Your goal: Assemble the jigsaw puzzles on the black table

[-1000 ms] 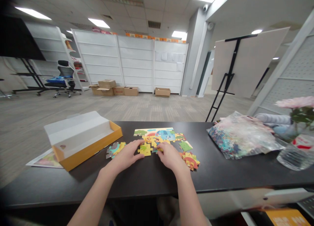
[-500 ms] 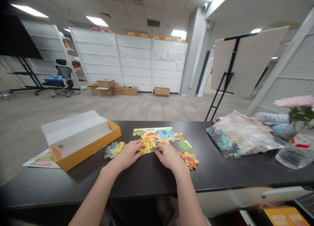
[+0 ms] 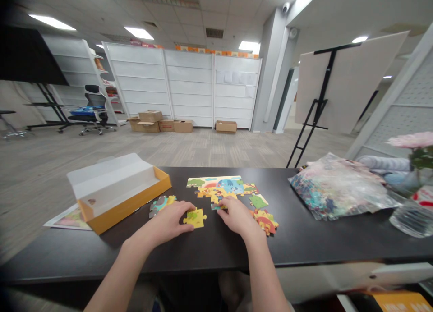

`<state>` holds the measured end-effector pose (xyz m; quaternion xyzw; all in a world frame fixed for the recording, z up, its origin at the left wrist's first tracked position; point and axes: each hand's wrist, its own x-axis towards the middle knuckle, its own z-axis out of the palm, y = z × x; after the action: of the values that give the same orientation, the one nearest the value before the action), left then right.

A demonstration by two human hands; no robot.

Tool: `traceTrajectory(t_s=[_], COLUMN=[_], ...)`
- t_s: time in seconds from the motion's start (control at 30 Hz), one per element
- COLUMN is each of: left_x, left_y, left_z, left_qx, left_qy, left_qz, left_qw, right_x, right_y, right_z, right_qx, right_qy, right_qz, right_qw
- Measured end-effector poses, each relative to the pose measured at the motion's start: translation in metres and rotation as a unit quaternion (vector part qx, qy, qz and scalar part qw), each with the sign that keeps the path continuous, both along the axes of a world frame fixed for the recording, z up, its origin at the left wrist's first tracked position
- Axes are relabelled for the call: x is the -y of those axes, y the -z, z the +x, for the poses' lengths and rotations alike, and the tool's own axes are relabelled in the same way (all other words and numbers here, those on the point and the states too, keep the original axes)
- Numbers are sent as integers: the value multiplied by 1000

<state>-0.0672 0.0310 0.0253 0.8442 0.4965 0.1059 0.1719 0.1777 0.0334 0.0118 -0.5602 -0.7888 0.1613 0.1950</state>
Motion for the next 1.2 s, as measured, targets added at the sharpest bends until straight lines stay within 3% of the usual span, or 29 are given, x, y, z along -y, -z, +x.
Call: traceTrajectory(t_s=[0.17,0.27,0.33,0.47,0.6,0.73,0.87,0.97,1.07,1.2], left_x=[-1,-13,-23,-38,-42,-42,-36,-29,-21,-9], left_y=[-2,0,6,26,36,30,14,1,-10,-12], left_z=[-19,-41,-56,-76,-80,-82,-83,-80,-67,-34], left_qx=[39,73,67,12,-1,50,142,256,376,493], left_qy=[-17,-52,-84,-143,-147,-146,-157,-170,-175,-170], left_qz=[10,68,92,61,38,81,93,47,6,-88], left_qw=[999,994,990,988,988,985,973,951,910,849], right_x=[-1,-1,-1,0,0,0,0,-2,-3,1], right_y=[3,3,3,1,2,3,4,7,7,-6], right_z=[1,1,1,1,2,2,2,4,5,-4], right_qx=[-1,0,0,0,-4,-8,-7,-8,-20,-129], right_qy=[-1,1,0,-2,-3,-4,-2,-7,11,22], right_qz=[2,-1,-1,3,0,1,-3,0,9,23], right_qw=[1000,1000,1000,1000,1000,1000,1000,1000,1000,991])
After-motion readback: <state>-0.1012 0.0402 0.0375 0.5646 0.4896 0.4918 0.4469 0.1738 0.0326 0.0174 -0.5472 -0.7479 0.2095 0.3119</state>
